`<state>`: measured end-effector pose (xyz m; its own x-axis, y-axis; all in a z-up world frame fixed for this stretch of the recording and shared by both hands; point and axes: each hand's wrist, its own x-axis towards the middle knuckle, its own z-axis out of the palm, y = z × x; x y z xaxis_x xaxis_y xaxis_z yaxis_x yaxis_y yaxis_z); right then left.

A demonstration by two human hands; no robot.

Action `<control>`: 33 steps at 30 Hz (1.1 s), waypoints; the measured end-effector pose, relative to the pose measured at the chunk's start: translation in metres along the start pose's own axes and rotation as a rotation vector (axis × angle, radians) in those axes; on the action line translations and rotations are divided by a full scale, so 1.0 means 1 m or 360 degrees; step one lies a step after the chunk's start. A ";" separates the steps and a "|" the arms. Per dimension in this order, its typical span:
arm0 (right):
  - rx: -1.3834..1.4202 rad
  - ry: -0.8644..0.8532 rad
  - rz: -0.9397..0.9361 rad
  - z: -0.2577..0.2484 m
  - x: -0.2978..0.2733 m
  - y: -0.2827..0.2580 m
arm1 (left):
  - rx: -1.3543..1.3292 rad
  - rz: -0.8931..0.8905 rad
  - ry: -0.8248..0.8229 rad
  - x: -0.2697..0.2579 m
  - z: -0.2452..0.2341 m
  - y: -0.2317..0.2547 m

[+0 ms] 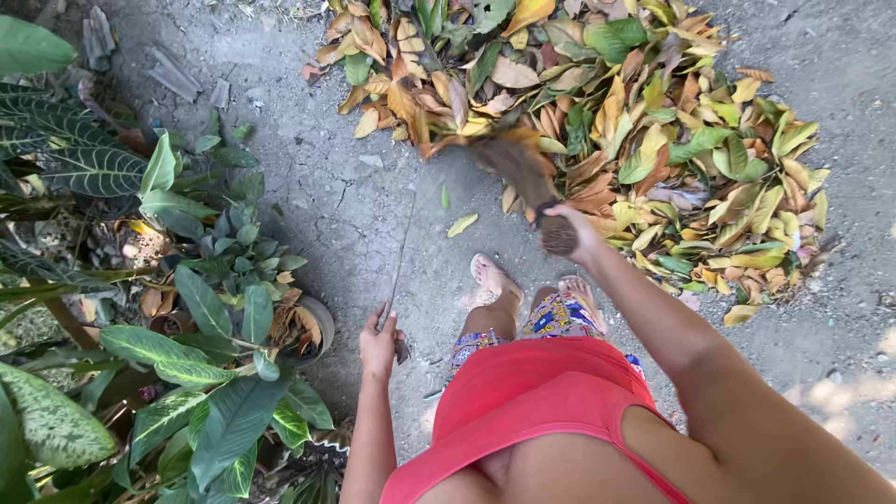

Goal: The person sweeps leaves and small debris into piles using a handheld broom made of sticks, occasionally using a separate stick to move or lift items.

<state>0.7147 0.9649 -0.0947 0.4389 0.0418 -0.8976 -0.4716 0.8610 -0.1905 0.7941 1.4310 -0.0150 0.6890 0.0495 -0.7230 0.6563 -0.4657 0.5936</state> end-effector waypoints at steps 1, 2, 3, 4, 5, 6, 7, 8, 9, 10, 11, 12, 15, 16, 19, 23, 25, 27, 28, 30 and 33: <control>-0.0064 0.0078 -0.0051 -0.009 -0.024 -0.010 | 0.0020 0.0024 -0.0016 0.008 0.008 -0.001; -0.0047 0.0141 -0.0106 -0.006 -0.055 -0.015 | 0.0043 0.0050 -0.0029 0.018 0.014 -0.001; -0.0030 0.0204 -0.0161 0.000 -0.087 -0.018 | 0.0040 0.0050 -0.0034 0.029 0.022 0.001; -0.0046 0.0229 -0.0122 0.006 -0.118 -0.015 | 0.0022 0.0054 -0.0041 0.039 0.032 0.001; -0.0062 0.0254 -0.0082 0.011 -0.148 -0.010 | 0.0005 0.0059 -0.0048 0.046 0.041 0.003; -0.0082 0.0273 -0.0064 0.020 -0.170 0.000 | 0.0016 0.0064 -0.0059 0.055 0.047 0.006; -0.0102 0.0293 -0.0045 0.027 -0.187 0.012 | -0.0033 0.0048 -0.0048 0.062 0.053 0.010; -0.0001 0.0223 0.0170 0.034 -0.192 0.026 | -0.0074 0.0029 -0.0051 0.066 0.060 0.013; 0.0102 0.0146 0.0382 0.036 -0.190 0.035 | -0.0056 0.0033 -0.0074 0.068 0.063 0.017; 0.0077 0.0124 0.0417 0.036 -0.182 0.046 | -0.0007 0.0048 -0.0052 0.070 0.062 0.023; 0.0053 0.0102 0.0453 0.037 -0.167 0.058 | 0.0041 0.0064 -0.0029 0.072 0.065 0.029; 0.0102 -0.0067 0.0568 0.036 -0.144 0.061 | 0.0060 0.0077 -0.0040 0.073 0.068 0.036; -0.0071 -0.0098 0.0288 0.027 -0.056 0.072 | 0.0044 0.0010 -0.0074 0.072 0.069 0.043; -0.0054 -0.0137 0.0421 0.022 -0.026 0.068 | -0.0009 -0.0021 -0.0075 0.072 0.072 0.043; -0.0121 0.0064 0.0241 -0.009 0.011 0.046 | 0.0044 -0.0046 -0.0100 0.079 0.074 0.050; 0.0045 -0.0175 0.0082 -0.096 -0.026 -0.016 | 0.0106 -0.0129 -0.0129 0.080 0.094 0.056; -0.0016 0.0079 0.0101 -0.124 -0.068 -0.051 | 0.0116 -0.0087 -0.0174 0.081 0.115 0.065; -0.0117 0.0279 0.0203 -0.142 -0.130 -0.084 | 0.0118 -0.0037 -0.0203 0.085 0.130 0.074; -0.0201 0.0190 0.0170 -0.149 -0.163 -0.098 | 0.0037 -0.0002 -0.0280 0.086 0.141 0.082; -0.0321 0.0204 0.0224 -0.158 -0.225 -0.112 | -0.0047 0.0053 -0.0347 0.089 0.152 0.096; -0.0432 0.0395 0.0198 -0.162 -0.299 -0.102 | 0.0119 0.0044 -0.0453 0.094 0.184 0.122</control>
<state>0.5075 0.7827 0.1290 0.1831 -0.0150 -0.9830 -0.7093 0.6904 -0.1427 0.8825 1.2168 -0.0760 0.5854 -0.2087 -0.7834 0.6069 -0.5279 0.5942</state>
